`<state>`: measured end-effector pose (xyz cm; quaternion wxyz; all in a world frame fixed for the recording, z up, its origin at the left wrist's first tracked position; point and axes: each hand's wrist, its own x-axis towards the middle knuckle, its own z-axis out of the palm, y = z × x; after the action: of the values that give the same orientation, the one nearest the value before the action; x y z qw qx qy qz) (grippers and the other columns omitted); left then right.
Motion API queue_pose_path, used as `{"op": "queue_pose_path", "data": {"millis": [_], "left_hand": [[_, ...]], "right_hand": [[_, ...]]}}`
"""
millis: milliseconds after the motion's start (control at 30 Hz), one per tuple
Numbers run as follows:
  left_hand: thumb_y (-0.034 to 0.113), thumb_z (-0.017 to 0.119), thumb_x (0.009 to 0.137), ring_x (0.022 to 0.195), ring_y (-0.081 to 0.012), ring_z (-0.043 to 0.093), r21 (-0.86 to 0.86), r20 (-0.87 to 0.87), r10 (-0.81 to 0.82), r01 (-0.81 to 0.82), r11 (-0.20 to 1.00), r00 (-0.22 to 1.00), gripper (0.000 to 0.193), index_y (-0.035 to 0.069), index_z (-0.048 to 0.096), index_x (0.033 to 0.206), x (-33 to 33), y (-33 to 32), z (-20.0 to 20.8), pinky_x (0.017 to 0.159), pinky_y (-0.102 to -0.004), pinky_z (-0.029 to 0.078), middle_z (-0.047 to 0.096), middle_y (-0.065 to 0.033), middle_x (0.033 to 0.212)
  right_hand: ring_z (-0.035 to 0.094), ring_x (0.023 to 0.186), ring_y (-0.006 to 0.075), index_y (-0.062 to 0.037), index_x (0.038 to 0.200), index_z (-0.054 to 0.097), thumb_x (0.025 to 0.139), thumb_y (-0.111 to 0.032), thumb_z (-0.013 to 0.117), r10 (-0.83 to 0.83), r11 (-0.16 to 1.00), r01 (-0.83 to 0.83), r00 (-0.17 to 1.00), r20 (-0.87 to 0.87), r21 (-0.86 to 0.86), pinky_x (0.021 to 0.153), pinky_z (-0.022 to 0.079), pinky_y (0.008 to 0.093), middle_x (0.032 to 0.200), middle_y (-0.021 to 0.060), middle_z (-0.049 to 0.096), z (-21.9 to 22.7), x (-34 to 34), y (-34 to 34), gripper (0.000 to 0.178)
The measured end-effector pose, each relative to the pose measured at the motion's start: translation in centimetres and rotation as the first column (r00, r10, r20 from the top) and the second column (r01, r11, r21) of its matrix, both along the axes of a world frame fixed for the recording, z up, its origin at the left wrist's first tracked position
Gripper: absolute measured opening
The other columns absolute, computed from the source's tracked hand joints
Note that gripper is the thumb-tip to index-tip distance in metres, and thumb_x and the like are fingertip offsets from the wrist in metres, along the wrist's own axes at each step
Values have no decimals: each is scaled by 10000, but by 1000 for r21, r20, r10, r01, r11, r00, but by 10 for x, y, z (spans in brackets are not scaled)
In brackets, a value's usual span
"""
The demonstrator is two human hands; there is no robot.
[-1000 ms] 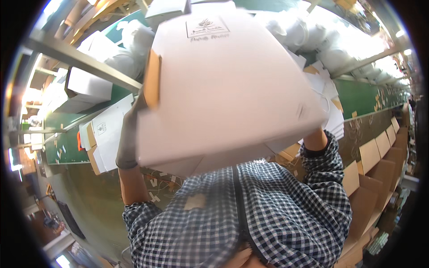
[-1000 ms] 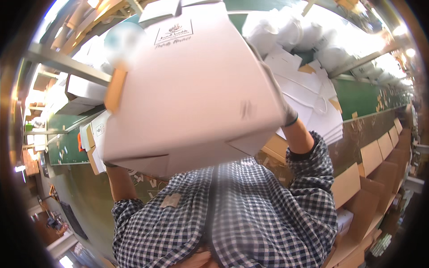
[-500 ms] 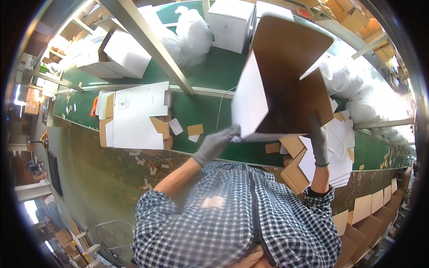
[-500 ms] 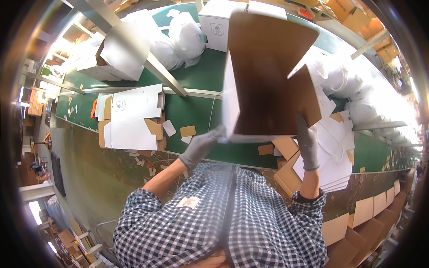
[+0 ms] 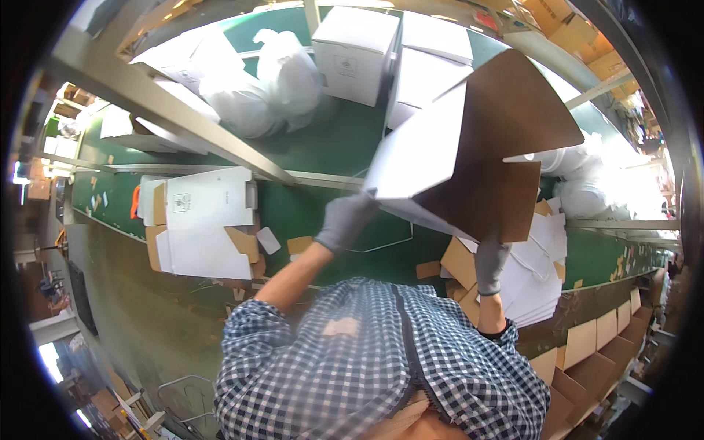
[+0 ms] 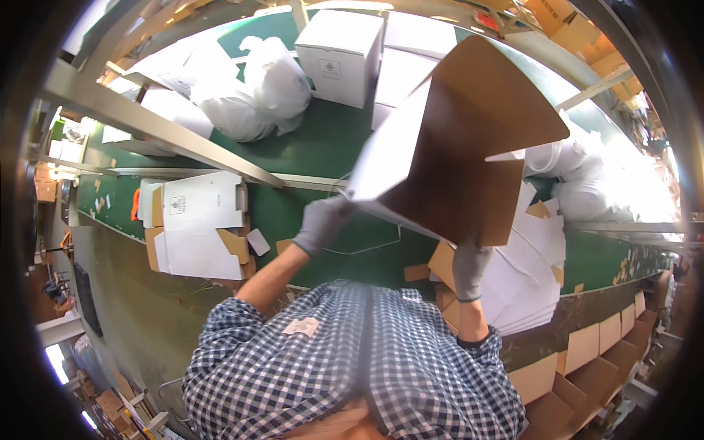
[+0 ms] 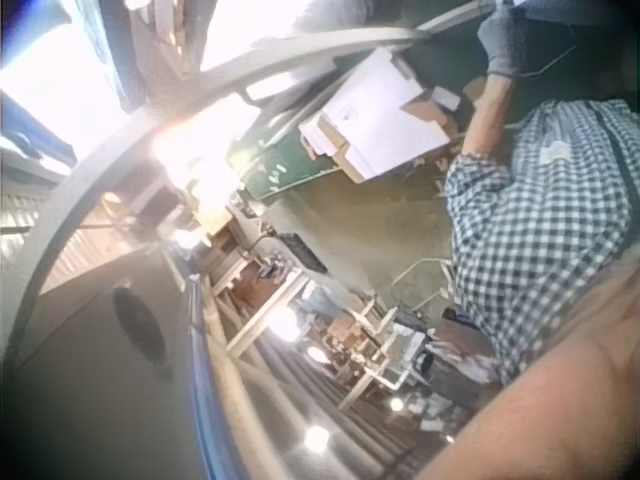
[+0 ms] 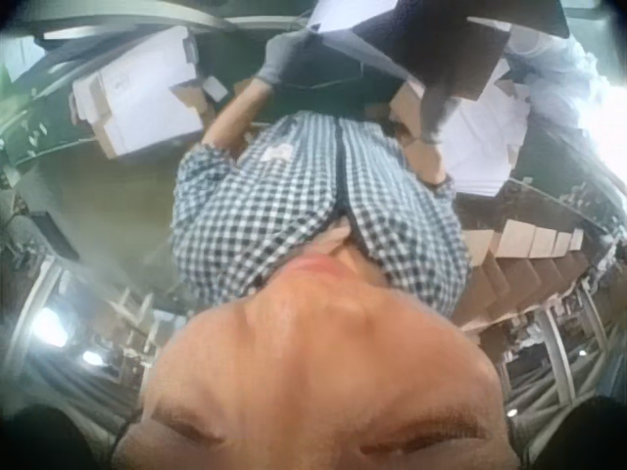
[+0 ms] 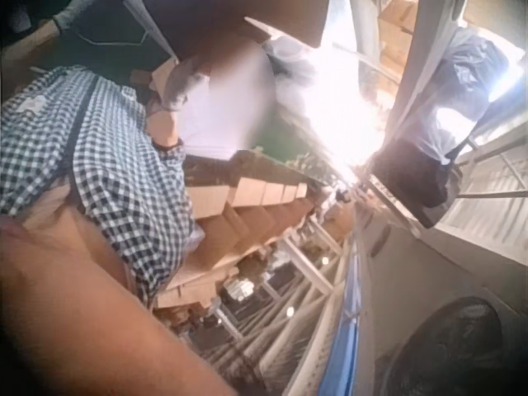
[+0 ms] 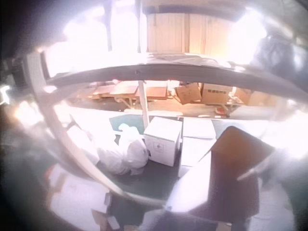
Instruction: The person walks to a conveyor belt and assembles white cardboard boxes by folding flat sheets into shape and inserting them into larger boxes. The person repeatedly picks up flat sheets, folds them, and places them into boxes on the belt.
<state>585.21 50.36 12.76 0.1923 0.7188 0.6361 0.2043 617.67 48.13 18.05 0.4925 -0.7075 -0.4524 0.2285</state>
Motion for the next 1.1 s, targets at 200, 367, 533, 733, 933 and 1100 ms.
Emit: {"op": "queue_pose_path", "data": {"millis": [200, 367, 533, 733, 933, 1100], "left_hand": [[245, 867, 823, 921, -304, 725, 403, 112, 156, -188, 896, 981, 455, 111, 702, 1226, -20, 14, 16, 811, -417, 580, 733, -96, 966], [194, 849, 835, 960, -312, 722, 475, 151, 70, -135, 870, 986, 365, 106, 740, 1172, -22, 22, 30, 826, -408, 576, 750, -98, 1034], [186, 825, 834, 842, -324, 733, 77, 84, -127, 121, 990, 988, 146, 173, 810, 979, -63, 4, 42, 741, -416, 575, 758, -57, 901], [266, 828, 806, 1085, -361, 703, -665, -152, -379, 189, 723, 913, 465, 113, 743, 1237, -121, -13, 43, 942, -451, 556, 741, -167, 1184], [358, 837, 851, 1460, -491, 411, 252, 402, 515, -633, 732, 757, 887, -117, 448, 1491, -123, 172, -12, 1209, -496, 358, 424, -364, 1561], [174, 706, 868, 1206, -477, 647, 232, 178, 881, -889, 394, 438, 513, -45, 613, 1323, -175, 302, -26, 990, -519, 533, 717, -274, 1213]], "right_hand": [[592, 1005, 167, 70, 1214, 624, 1052, -46, 580, 110, 987, -73, 958, -266, 145, 896, 501, 315, 1094, 97, 649, 3, -2, 16, 204], [610, 1021, 176, 77, 1221, 626, 1065, -57, 573, 74, 995, -68, 994, -82, 67, 904, 513, 331, 1105, 110, 661, 12, -7, 12, 213], [658, 950, 209, 97, 1208, 652, 1076, -80, 572, 131, 986, -145, 979, 159, 78, 839, 537, 358, 1064, 143, 697, 18, 0, 8, 235], [664, 813, 247, 82, 1223, 645, 1089, -116, 580, 184, 978, -165, 969, 166, -125, 726, 527, 366, 943, 181, 703, 6, -6, 0, 248], [632, 679, 260, 70, 1132, 649, 1062, -133, 618, 182, 970, -147, 967, 178, -194, 628, 488, 412, 810, 214, 650, 18, -12, 5, 216], [609, 627, 259, 60, 1047, 663, 1038, -124, 640, 149, 984, -121, 959, 239, -129, 615, 483, 425, 760, 207, 643, 38, -11, 10, 186]]}}
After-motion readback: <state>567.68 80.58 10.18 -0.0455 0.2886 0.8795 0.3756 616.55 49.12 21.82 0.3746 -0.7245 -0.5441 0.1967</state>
